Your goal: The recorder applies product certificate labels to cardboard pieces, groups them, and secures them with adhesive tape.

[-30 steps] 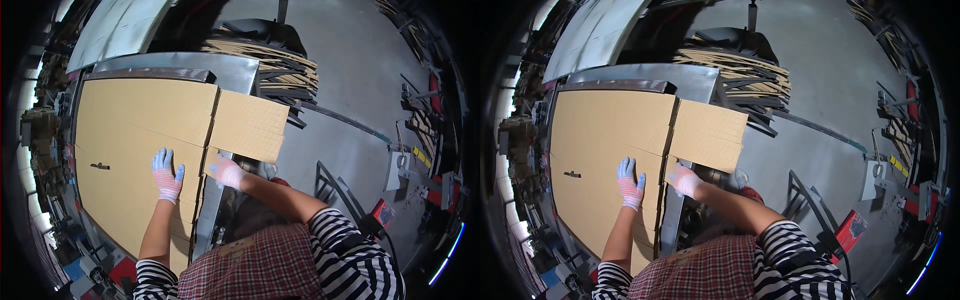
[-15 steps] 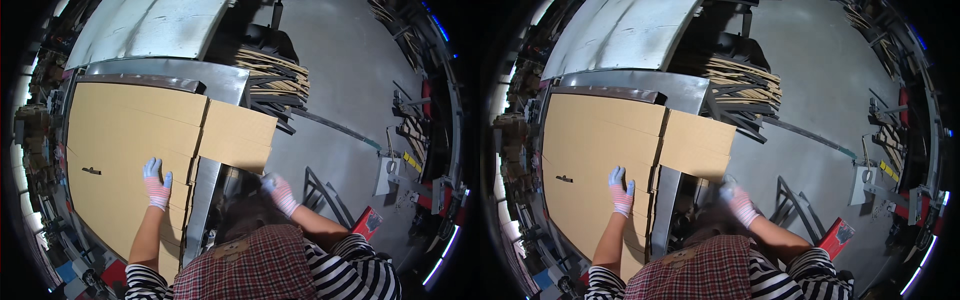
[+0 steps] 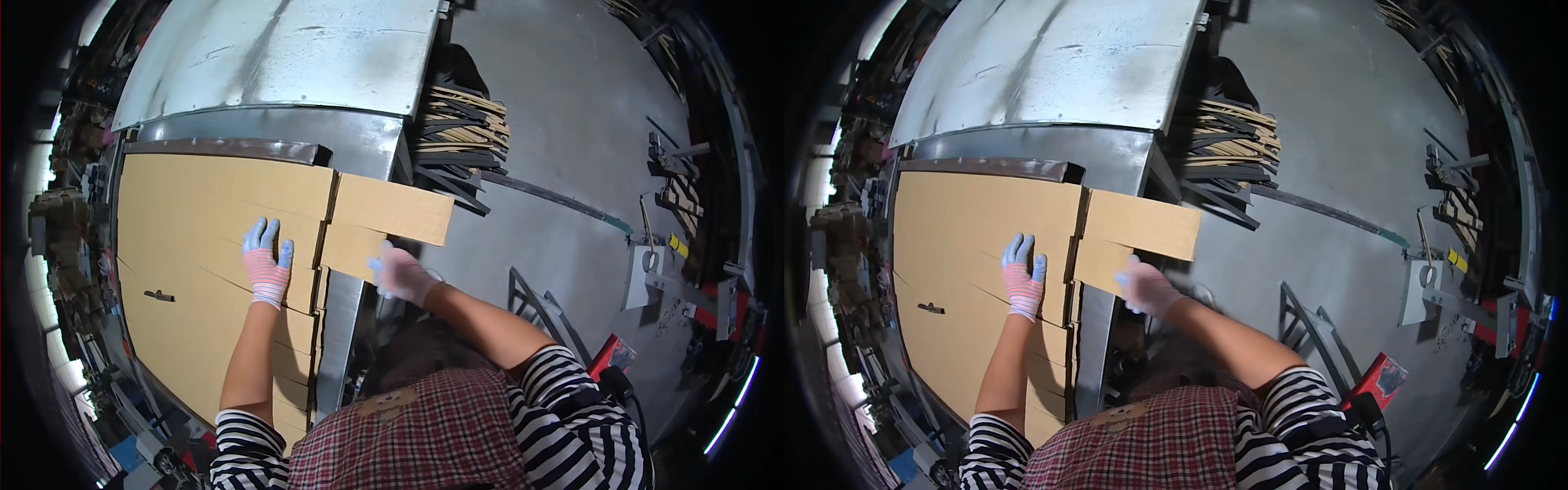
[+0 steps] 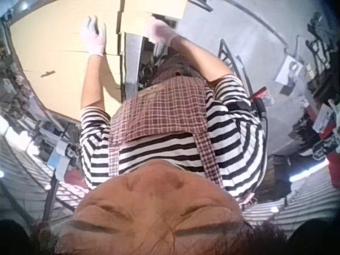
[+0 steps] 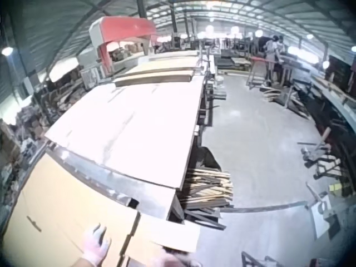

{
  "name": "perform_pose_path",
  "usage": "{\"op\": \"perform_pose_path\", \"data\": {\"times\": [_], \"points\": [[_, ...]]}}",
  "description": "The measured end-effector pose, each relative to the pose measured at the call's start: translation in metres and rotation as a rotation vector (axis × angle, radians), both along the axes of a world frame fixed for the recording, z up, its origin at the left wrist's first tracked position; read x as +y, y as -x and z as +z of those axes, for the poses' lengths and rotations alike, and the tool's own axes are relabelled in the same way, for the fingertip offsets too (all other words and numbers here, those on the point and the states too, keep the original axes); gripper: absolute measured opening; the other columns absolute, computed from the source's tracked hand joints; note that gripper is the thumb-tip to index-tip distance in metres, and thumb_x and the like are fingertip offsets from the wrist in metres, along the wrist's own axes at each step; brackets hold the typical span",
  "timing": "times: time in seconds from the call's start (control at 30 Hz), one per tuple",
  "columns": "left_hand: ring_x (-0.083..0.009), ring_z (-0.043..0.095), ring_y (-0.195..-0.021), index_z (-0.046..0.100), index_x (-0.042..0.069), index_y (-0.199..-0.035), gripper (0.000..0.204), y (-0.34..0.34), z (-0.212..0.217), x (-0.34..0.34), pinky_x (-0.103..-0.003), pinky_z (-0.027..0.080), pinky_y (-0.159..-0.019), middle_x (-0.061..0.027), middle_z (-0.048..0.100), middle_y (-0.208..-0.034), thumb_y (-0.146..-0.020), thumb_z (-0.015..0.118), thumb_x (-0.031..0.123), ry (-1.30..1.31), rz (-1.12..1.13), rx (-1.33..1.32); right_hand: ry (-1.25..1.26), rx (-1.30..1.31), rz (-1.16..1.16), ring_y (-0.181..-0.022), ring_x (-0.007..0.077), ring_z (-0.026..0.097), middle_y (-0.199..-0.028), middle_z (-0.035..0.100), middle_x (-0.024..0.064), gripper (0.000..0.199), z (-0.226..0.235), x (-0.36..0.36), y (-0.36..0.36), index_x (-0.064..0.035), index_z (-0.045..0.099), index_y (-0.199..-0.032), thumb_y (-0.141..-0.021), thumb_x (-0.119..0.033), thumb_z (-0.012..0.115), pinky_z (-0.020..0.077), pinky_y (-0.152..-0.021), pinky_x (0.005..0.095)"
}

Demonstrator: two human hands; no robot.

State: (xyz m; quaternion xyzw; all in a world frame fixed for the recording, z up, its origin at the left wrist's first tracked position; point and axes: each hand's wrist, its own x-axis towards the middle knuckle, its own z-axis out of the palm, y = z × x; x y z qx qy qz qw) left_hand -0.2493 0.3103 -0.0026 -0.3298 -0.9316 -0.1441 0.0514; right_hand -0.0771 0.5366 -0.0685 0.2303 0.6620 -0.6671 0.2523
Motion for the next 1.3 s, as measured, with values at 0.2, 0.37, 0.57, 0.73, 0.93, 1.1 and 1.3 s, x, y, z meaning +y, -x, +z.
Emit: {"op": "perform_pose_path", "data": {"times": [0.2, 0.37, 0.57, 0.73, 0.93, 1.1, 1.3], "points": [[-0.0391, 0.044, -0.127, 0.059, 0.01, -0.13, 0.049, 0.001, -0.006, -0.005, -0.052, 0.03, -0.112, -0.018, 0.051, -0.138, -0.088, 0.066, 0.035, -0.01, 0.007, 0.0, 0.127, -0.175, -0.046, -0.059, 0.0271, 0.065, -0.076, 0.066, 0.0161, 0.023, 0.043, -0.029, 0.075, -0.001, 0.056, -0.103, -0.096, -0.024, 0.056, 0.0505, -0.057, 0.0422], [-0.039, 0.044, -0.127, 0.058, 0.009, -0.13, 0.05, 0.001, -0.006, -0.001, -0.052, 0.03, -0.112, -0.0186, 0.051, -0.137, -0.088, 0.066, 0.034, 0.0, -0.008, 0.018, 0.06, 0.038, 0.043, -0.068, 0.0306, 0.07, -0.082, 0.069, 0.0191, 0.045, 0.031, -0.032, 0.08, 0.0031, 0.05, -0.113, -0.094, -0.036, 0.06, 0.0529, -0.073, 0.0465], [-0.0394, 0.045, -0.126, 0.057, 0.008, -0.131, 0.049, -0.005, 0.002, 0.002, -0.05, 0.034, -0.109, -0.0201, 0.05, -0.137, -0.09, 0.064, 0.034, -0.008, -0.002, -0.019, -0.04, 0.044, 0.083, -0.066, 0.0342, 0.069, -0.076, 0.067, 0.0216, 0.028, 0.045, -0.027, 0.057, 0.004, 0.048, -0.106, -0.095, -0.02, 0.058, 0.0541, -0.059, 0.0434], [-0.0401, 0.044, -0.127, 0.058, 0.009, -0.13, 0.049, -0.001, -0.007, 0.003, -0.052, 0.033, -0.109, -0.0192, 0.05, -0.138, -0.087, 0.068, 0.031, -0.065, 0.003, -0.021, -0.21, 0.09, 0.337, -0.068, 0.0316, 0.068, -0.082, 0.066, 0.0198, 0.02, 0.041, -0.029, 0.082, -0.0045, 0.054, -0.111, -0.092, -0.005, 0.056, 0.0536, -0.06, 0.0374], [-0.0395, 0.043, -0.127, 0.058, 0.009, -0.13, 0.05, 0.002, -0.001, -0.005, -0.051, 0.033, -0.109, -0.0188, 0.05, -0.138, -0.086, 0.068, 0.031, -0.071, 0.026, -0.026, -0.422, 0.858, -0.373, -0.072, 0.0197, 0.062, -0.081, 0.063, 0.0079, 0.016, 0.033, 0.046, -0.049, -0.003, 0.06, -0.105, -0.094, -0.014, 0.063, 0.0509, -0.067, 0.0282], [-0.0374, 0.047, -0.124, 0.059, 0.008, -0.129, 0.049, 0.006, 0.007, 0.004, -0.048, 0.035, -0.108, -0.0177, 0.055, -0.132, -0.086, 0.068, 0.029, -0.063, 0.025, -0.048, 0.001, 0.13, -0.736, -0.053, 0.0111, 0.054, -0.071, 0.059, 0.0043, 0.041, 0.027, 0.106, -0.06, -0.0004, 0.049, -0.13, -0.099, -0.024, 0.058, 0.0439, -0.045, 0.0258], [-0.0354, 0.051, -0.116, 0.065, 0.009, -0.119, 0.038, 0.061, 0.024, 0.051, -0.047, 0.04, -0.101, -0.0163, 0.058, -0.124, -0.085, 0.07, 0.025, -0.091, -0.038, -0.047, 0.077, 0.021, -0.474, -0.049, 0.0126, 0.054, -0.068, 0.058, 0.0053, 0.041, 0.003, 0.122, -0.04, -0.0009, 0.048, -0.131, -0.099, -0.025, 0.057, 0.044, -0.042, 0.029]]}}
